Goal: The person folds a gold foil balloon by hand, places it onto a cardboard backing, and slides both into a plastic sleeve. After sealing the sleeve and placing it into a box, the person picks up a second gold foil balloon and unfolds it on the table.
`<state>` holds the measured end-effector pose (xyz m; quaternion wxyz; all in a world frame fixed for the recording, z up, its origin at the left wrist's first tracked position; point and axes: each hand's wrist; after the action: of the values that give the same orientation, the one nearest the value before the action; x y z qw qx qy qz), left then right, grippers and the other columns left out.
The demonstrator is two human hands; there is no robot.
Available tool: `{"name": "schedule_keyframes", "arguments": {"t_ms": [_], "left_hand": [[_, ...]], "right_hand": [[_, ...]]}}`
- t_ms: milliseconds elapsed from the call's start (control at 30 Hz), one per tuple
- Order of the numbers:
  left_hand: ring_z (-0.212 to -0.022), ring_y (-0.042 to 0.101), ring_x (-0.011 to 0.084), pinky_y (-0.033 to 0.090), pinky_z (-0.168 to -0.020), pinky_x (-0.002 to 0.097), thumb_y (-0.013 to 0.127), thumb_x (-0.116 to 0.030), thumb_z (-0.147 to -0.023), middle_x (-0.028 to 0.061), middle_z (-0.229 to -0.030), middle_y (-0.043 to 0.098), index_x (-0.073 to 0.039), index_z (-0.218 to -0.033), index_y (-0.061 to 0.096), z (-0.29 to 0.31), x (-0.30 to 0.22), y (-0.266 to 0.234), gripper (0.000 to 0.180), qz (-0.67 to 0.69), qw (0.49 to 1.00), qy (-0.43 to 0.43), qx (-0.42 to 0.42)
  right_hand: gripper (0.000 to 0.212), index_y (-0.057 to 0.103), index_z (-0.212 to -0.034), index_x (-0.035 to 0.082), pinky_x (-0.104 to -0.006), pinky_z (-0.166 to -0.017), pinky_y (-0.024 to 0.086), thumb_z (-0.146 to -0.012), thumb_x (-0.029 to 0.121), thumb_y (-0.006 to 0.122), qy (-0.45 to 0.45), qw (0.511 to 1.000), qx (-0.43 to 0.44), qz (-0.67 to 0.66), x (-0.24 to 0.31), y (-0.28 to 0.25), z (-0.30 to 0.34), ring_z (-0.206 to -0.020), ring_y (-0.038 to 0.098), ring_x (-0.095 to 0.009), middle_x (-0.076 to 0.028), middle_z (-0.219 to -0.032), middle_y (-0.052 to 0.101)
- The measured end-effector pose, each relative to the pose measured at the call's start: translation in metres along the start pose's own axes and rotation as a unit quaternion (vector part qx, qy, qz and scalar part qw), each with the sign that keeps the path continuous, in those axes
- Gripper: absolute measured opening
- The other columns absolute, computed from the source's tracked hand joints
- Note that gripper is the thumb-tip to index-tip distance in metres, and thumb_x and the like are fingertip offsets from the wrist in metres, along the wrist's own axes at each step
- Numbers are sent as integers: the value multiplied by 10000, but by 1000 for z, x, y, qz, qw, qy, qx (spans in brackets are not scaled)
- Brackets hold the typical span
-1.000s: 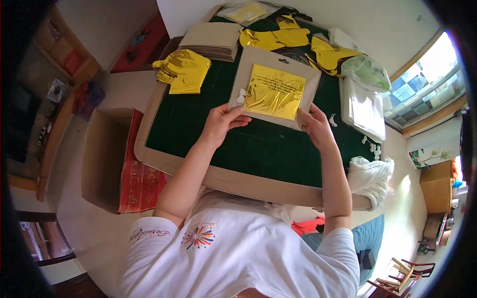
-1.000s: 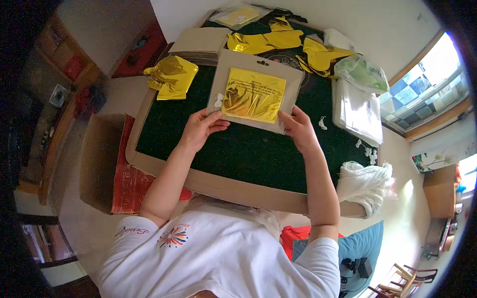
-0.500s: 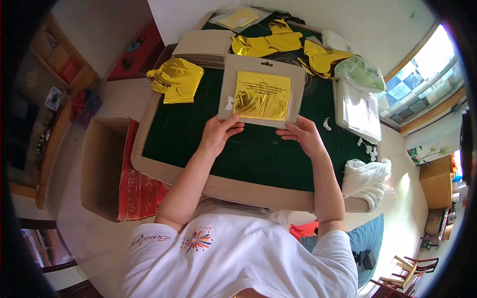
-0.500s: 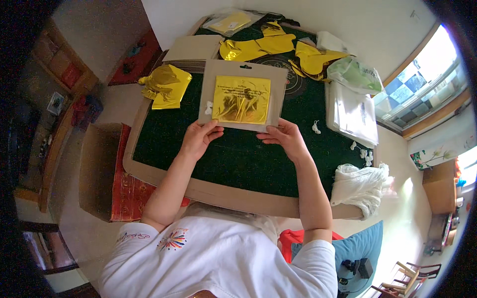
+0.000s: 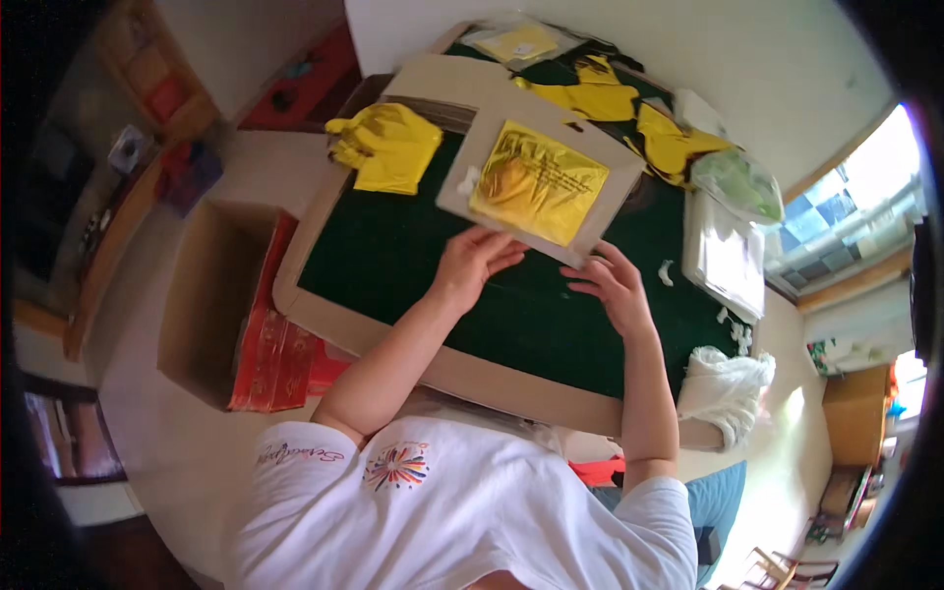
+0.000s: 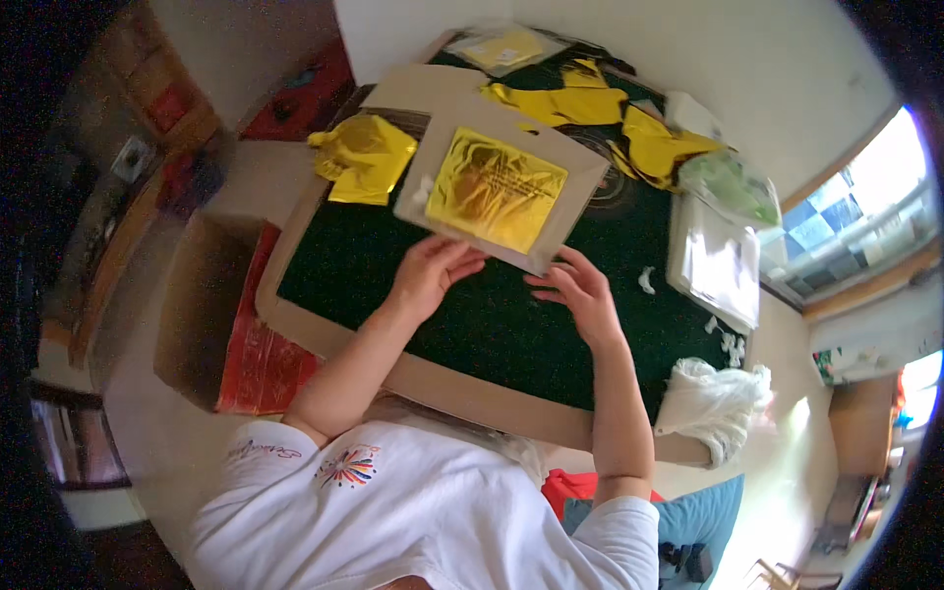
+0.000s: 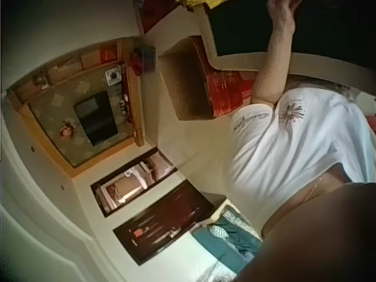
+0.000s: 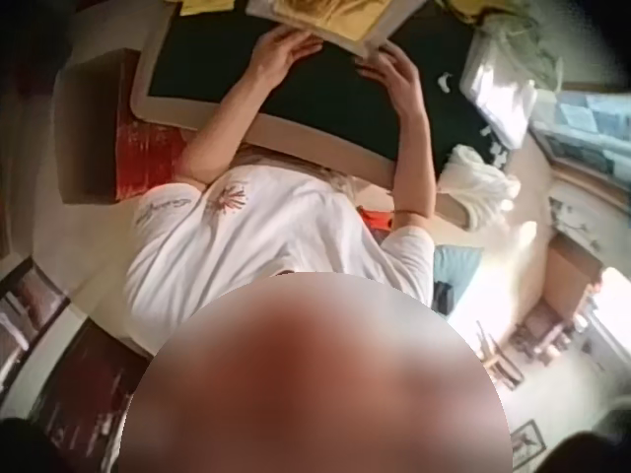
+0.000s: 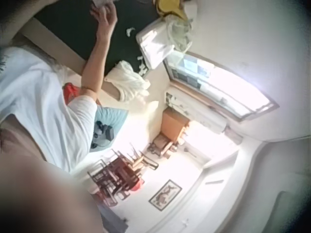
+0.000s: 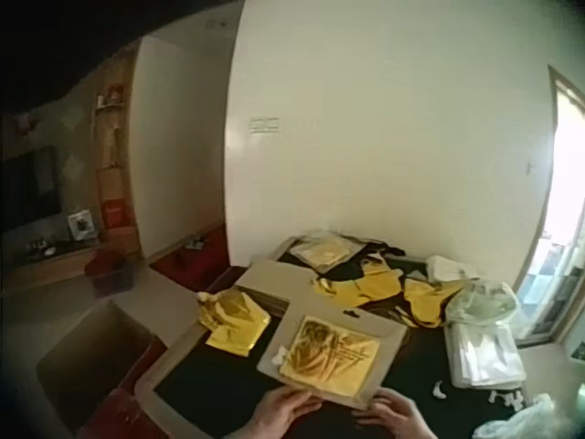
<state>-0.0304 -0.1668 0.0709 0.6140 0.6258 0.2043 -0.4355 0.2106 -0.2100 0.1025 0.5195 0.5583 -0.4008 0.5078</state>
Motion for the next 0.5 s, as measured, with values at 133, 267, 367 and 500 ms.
{"name": "schedule_keyframes", "arguments": {"t_ms": [133,267,367,500], "left_hand": [[-879,648,167,541,-829,316,603,-198,-949,68,-976,629,-24,-1037,579,51,-111,-73,197,-26,970,194,-144],[-720,478,75,405,-638,224,557,-280,-973,-18,-889,568,-78,-1078,591,142,-235,-231,230,-108,820,395,-400],[-849,554,120,454,-781,266,592,-254,-955,26,-940,604,-32,-1095,577,237,-307,-351,263,-162,784,399,-447],[-890,584,162,462,-821,289,611,-172,-925,73,-976,631,-3,-1035,589,341,-327,-519,203,-181,691,314,-625]], "right_hand": [[333,541,-1285,18,-306,-826,542,-984,159,523,-9,996,-55,76,-14,32,9,-945,664,-199,-134,-1080,667],[299,569,-1248,30,-252,-767,535,-989,172,526,14,987,-113,112,-30,60,27,-842,650,-127,-82,-988,673],[259,589,-1205,34,-246,-724,522,-994,168,521,23,983,-141,115,-44,94,42,-799,638,-126,-71,-938,673],[273,599,-1212,60,-207,-664,506,-982,202,556,27,977,-154,146,-68,143,36,-744,610,-82,-29,-896,666]]}}
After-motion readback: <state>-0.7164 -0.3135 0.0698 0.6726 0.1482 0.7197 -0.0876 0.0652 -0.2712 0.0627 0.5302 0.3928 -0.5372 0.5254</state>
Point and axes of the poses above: each hand's wrist, its own z-axis away from the middle knuckle, its own y-axis out of the palm, x = y × z
